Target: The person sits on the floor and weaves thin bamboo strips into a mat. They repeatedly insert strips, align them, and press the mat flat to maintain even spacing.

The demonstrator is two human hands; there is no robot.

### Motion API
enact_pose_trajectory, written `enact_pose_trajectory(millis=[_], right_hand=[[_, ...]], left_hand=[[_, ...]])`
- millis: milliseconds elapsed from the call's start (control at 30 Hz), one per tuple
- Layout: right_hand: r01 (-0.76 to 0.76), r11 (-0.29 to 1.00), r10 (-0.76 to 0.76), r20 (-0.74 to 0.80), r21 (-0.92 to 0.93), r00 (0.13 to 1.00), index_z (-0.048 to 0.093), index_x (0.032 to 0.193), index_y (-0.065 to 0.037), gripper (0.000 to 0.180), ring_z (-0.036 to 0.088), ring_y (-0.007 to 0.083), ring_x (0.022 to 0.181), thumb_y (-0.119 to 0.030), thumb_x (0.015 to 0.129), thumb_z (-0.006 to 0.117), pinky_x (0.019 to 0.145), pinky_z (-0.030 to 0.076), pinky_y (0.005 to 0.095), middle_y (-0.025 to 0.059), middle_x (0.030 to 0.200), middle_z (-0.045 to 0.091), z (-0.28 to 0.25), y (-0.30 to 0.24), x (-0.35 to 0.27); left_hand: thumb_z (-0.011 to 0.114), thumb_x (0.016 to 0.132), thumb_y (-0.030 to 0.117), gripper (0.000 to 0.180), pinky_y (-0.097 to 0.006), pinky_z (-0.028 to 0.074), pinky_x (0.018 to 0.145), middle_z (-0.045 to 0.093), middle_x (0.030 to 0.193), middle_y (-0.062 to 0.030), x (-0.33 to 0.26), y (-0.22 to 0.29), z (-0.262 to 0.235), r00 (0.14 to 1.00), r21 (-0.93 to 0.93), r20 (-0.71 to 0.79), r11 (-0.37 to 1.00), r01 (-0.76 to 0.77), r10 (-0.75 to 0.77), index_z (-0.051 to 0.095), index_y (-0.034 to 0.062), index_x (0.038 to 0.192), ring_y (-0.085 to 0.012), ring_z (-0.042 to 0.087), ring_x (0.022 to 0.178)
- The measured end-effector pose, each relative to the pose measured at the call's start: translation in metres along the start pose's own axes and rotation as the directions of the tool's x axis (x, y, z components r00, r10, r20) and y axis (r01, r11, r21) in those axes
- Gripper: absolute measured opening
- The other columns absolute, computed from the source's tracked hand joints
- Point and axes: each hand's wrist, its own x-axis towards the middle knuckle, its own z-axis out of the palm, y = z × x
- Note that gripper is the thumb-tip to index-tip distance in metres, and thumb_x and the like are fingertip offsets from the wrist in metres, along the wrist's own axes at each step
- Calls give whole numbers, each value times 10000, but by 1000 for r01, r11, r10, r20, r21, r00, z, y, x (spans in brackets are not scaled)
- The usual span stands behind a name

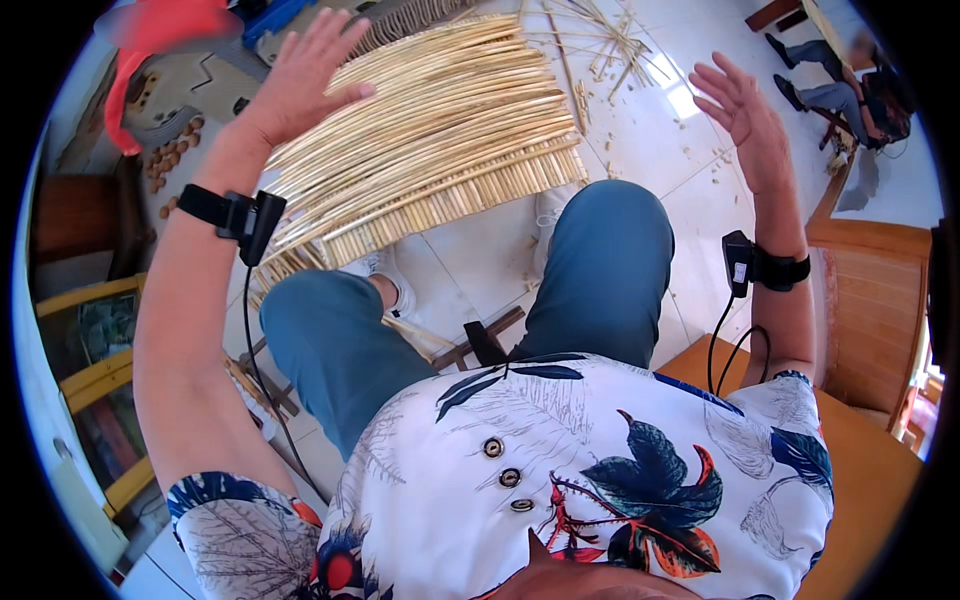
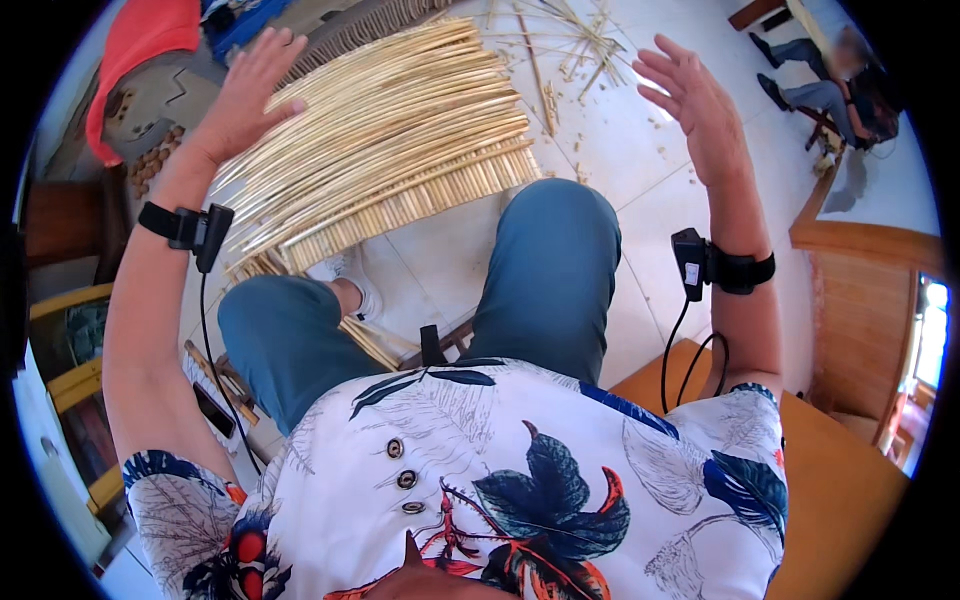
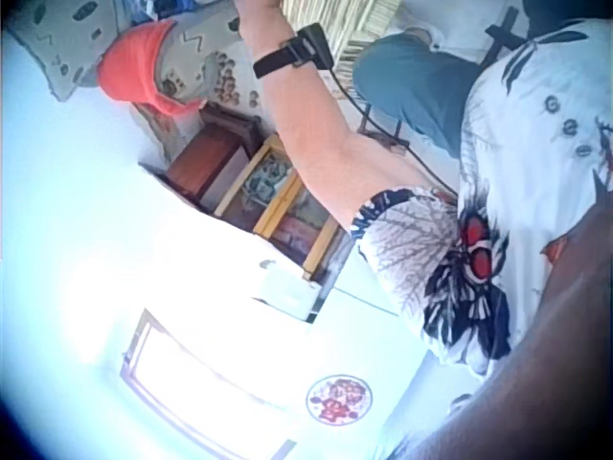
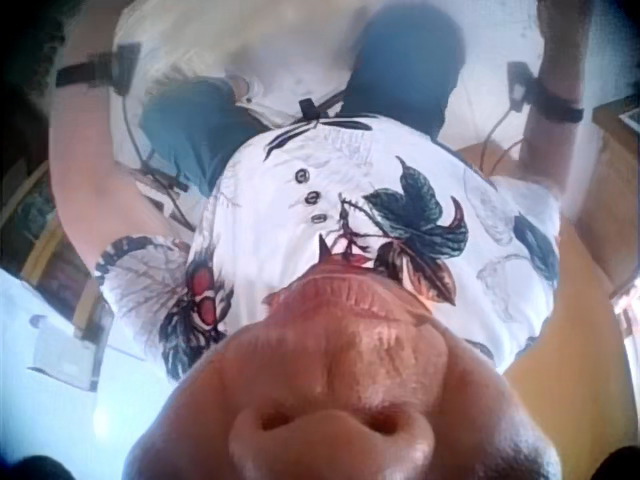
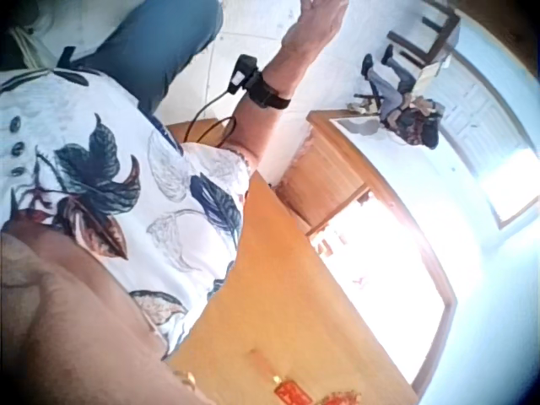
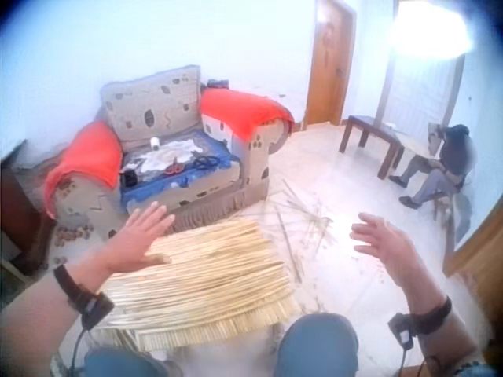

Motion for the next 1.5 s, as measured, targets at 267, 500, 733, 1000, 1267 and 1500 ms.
enact_pose_trajectory(millis=[267, 500, 733, 1000, 1267, 1500], right_hand=[[185, 870, -210, 4, 457, 978, 425, 1243, 56, 445, 521, 257, 1092, -281, 954, 396, 894, 436, 356, 177, 1195, 523, 105, -82, -3], [299, 820, -276, 121, -488, 954, 468, 1199, 36, 513, 472, 366, 1121, -376, 896, 446, 979, 351, 420, 258, 1179, 506, 214, 68, 51], [255, 498, 54, 323, -829, 945, 224, 1377, -4, 666, 159, 358, 1342, -445, 906, 392, 1088, 148, 439, 241, 1428, 194, 241, 137, 27], [308, 386, 89, 368, -870, 926, 192, 1397, -13, 722, 113, 359, 1353, -515, 902, 349, 1095, 97, 443, 239, 1441, 163, 242, 161, 37], [293, 443, -6, 324, -847, 946, 193, 1413, -78, 734, 75, 350, 1363, -573, 887, 322, 1086, 57, 498, 230, 1457, 118, 251, 175, 31], [296, 465, -47, 311, -834, 949, 231, 1410, -134, 706, 88, 342, 1364, -590, 878, 316, 1056, 69, 565, 223, 1456, 134, 255, 176, 34]], left_hand=[[495, 863, 496, 688, -376, 213, 1076, 281, 1408, -207, -59, 26, -47, 988, -322, 11, 935, 148, -152, 315, 66, 1369, -337, 203, 1335], [479, 856, 521, 709, -532, 183, 1049, 221, 1428, -221, -56, 127, 73, 935, -317, 70, 881, 352, -348, 283, 87, 1382, -361, 177, 1336], [445, 881, 486, 680, -542, 95, 1065, 169, 1451, -206, -69, 128, 149, 811, -185, 143, 790, 584, -567, 224, 121, 1410, -360, 128, 1350], [434, 887, 474, 651, -587, 65, 1040, 173, 1459, -187, -78, 121, 175, 804, -158, 192, 790, 592, -563, 250, 131, 1408, -350, 114, 1357], [443, 877, 480, 655, -642, 84, 996, 199, 1451, -186, -81, 120, 179, 819, -129, 114, 808, 574, -563, 267, 131, 1403, -349, 135, 1351], [435, 879, 484, 657, -661, 94, 977, 196, 1452, -185, -80, 120, 178, 808, -112, 110, 800, 589, -579, 258, 134, 1406, -357, 140, 1349]])
